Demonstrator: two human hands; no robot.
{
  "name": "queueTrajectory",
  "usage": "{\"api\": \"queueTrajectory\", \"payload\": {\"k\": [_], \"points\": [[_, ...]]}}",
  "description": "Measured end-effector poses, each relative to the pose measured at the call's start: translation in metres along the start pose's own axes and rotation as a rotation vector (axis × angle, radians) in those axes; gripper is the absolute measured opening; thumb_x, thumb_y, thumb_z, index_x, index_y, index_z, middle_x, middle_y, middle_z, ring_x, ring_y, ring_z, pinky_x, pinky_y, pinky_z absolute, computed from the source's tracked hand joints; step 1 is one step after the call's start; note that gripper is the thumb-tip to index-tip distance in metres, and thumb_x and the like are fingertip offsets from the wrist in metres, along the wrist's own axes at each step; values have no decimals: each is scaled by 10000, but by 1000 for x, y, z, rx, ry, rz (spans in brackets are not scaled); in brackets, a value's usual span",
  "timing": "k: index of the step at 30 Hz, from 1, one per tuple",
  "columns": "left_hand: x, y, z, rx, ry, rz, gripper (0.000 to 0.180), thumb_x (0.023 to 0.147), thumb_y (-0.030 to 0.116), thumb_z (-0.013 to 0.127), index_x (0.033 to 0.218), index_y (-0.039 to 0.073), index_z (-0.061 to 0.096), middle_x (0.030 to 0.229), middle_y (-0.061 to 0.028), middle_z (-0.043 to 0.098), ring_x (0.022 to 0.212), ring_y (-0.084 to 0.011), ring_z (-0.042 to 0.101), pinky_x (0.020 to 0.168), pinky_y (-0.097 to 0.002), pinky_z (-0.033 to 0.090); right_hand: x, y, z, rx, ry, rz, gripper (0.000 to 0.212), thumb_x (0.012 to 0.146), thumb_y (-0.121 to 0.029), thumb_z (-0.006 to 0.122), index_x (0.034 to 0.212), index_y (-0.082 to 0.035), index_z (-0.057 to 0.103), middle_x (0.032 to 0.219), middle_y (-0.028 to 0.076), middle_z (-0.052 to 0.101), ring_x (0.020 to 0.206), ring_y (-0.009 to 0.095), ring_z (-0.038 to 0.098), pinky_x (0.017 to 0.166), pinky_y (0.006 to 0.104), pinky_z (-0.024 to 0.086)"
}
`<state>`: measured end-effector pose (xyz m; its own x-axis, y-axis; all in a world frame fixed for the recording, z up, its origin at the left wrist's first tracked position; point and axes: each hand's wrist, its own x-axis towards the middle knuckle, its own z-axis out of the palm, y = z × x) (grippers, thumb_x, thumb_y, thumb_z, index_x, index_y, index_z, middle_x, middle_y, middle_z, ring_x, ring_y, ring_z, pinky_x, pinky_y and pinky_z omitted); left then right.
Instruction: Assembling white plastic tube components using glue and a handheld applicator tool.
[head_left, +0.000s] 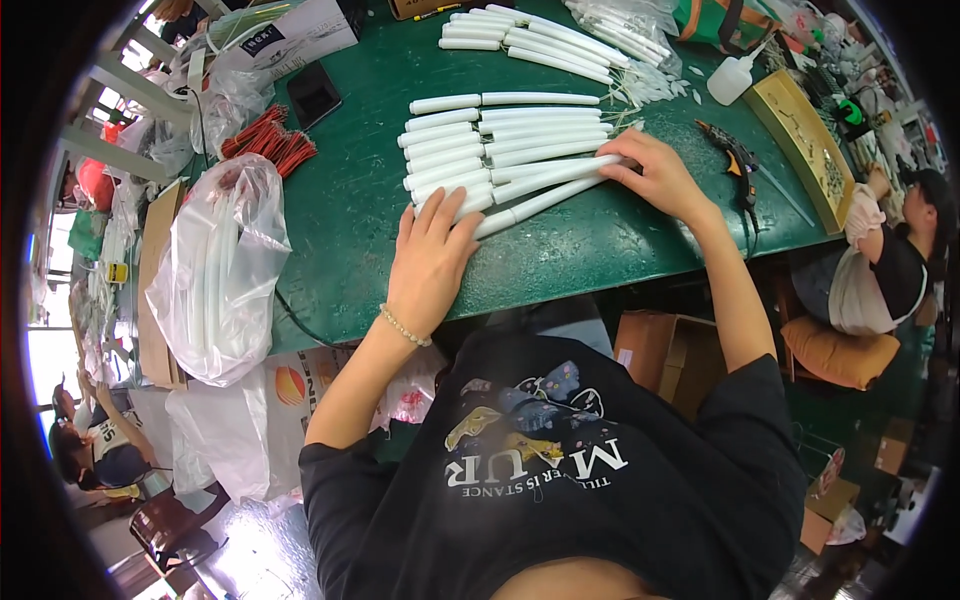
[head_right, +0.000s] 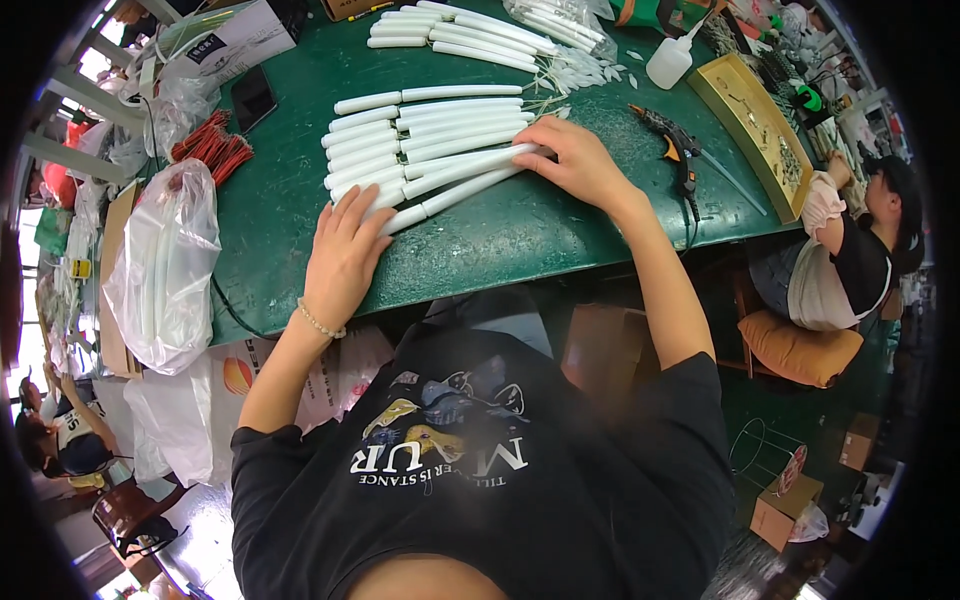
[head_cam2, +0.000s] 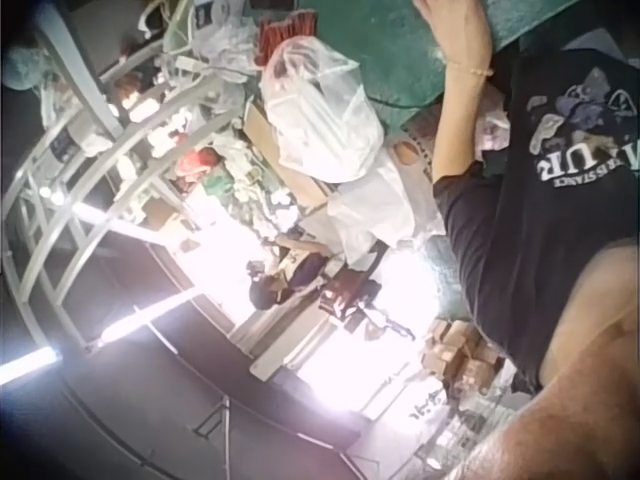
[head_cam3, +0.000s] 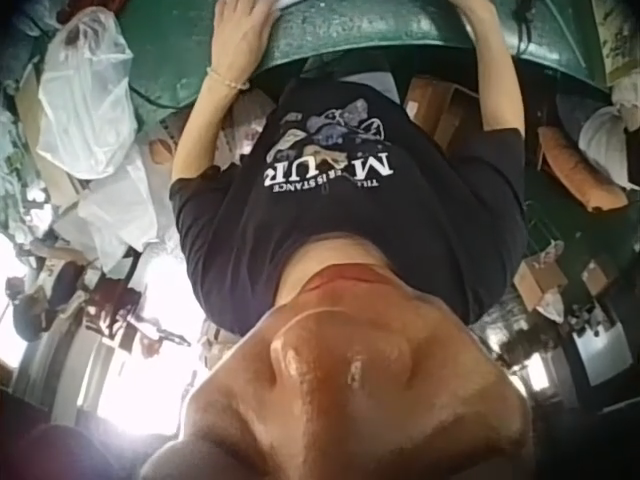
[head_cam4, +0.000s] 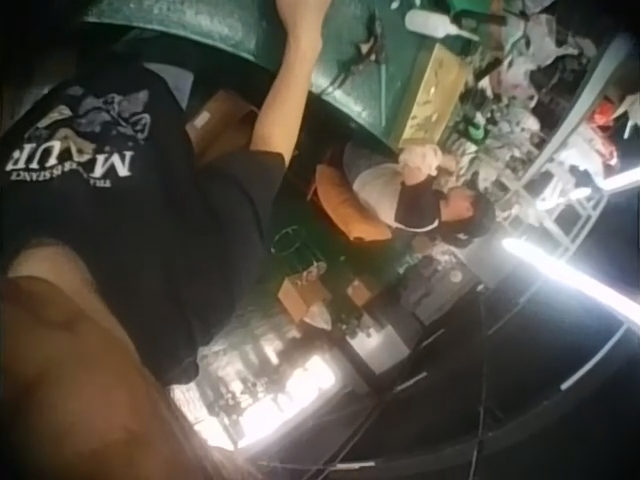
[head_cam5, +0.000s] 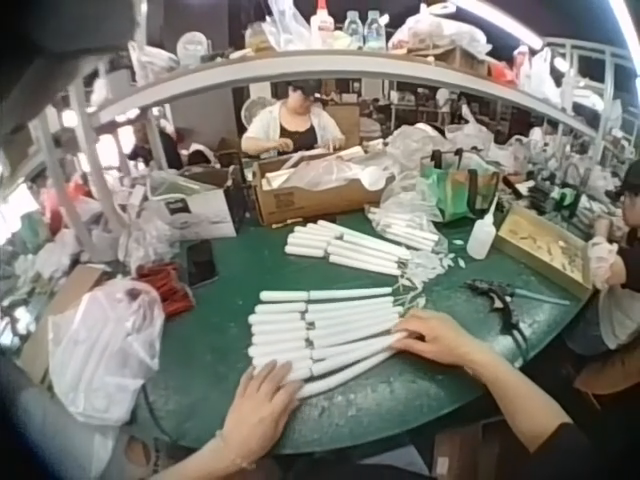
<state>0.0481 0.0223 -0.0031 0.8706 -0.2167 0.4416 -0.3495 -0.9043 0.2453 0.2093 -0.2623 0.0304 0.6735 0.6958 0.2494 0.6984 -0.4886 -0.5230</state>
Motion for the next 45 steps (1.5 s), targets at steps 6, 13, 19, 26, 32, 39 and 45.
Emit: {"api": "queueTrajectory", "payload": {"k": [6, 13, 19, 26, 32, 39, 45], "points": [[1, -5, 4, -57, 2, 13, 312, 823, 33, 610, 1128, 76, 556, 1346, -90, 494, 1288, -318, 419, 1056, -508, 314, -4, 5, -4, -88, 41, -107, 240, 840, -148, 666, 1059, -58, 629, 987, 88, 580, 922, 222, 559, 814, 291, 443], [0, -8, 5, -127, -14, 26, 311, 827, 17, 596, 1130, 68, 548, 1370, -80, 480, 1313, -312, 394, 1072, -528, 281, -16, 36, -18, -95, 255, 125, 135, 889, -87, 578, 1003, -47, 638, 995, 87, 585, 949, 226, 554, 802, 301, 437], [-1, -8, 4, -127, -20, 11, 306, 830, 13, 591, 1129, 69, 556, 1379, -68, 476, 1335, -299, 374, 1092, -518, 253, 4, 55, -13, -241, 144, -62, 150, 855, -134, 616, 992, -76, 638, 958, 86, 565, 962, 268, 540, 831, 341, 437], [-2, -9, 4, -125, -20, 12, 301, 831, 24, 594, 1124, 78, 555, 1370, -64, 474, 1326, -291, 378, 1085, -525, 258, 32, 72, -36, -89, -199, -71, 99, 842, -126, 622, 912, -59, 604, 911, 73, 523, 897, 231, 515, 803, 303, 415], [0, -7, 6, -131, -21, 11, 293, 835, 26, 590, 1121, 77, 557, 1368, -63, 474, 1328, -291, 375, 1089, -522, 251, 48, 80, -43, -119, -295, -144, 110, 851, -143, 604, 836, -38, 573, 866, 68, 506, 842, 226, 506, 765, 318, 416], [-2, -7, 5, -139, -33, -10, 277, 842, 33, 583, 1116, 67, 560, 1370, -64, 471, 1335, -288, 367, 1093, -519, 243, 19, 67, -46, -176, -175, -93, 125, 850, -154, 621, 892, -41, 592, 866, 77, 525, 866, 239, 523, 769, 327, 425], [-1, -8, 4, -127, -38, -12, 270, 847, 33, 579, 1115, 63, 563, 1370, -60, 473, 1335, -281, 370, 1093, -513, 249, 22, 72, -34, -136, -66, -88, 133, 855, -131, 619, 953, -43, 607, 888, 64, 536, 853, 212, 525, 759, 301, 422]]}}
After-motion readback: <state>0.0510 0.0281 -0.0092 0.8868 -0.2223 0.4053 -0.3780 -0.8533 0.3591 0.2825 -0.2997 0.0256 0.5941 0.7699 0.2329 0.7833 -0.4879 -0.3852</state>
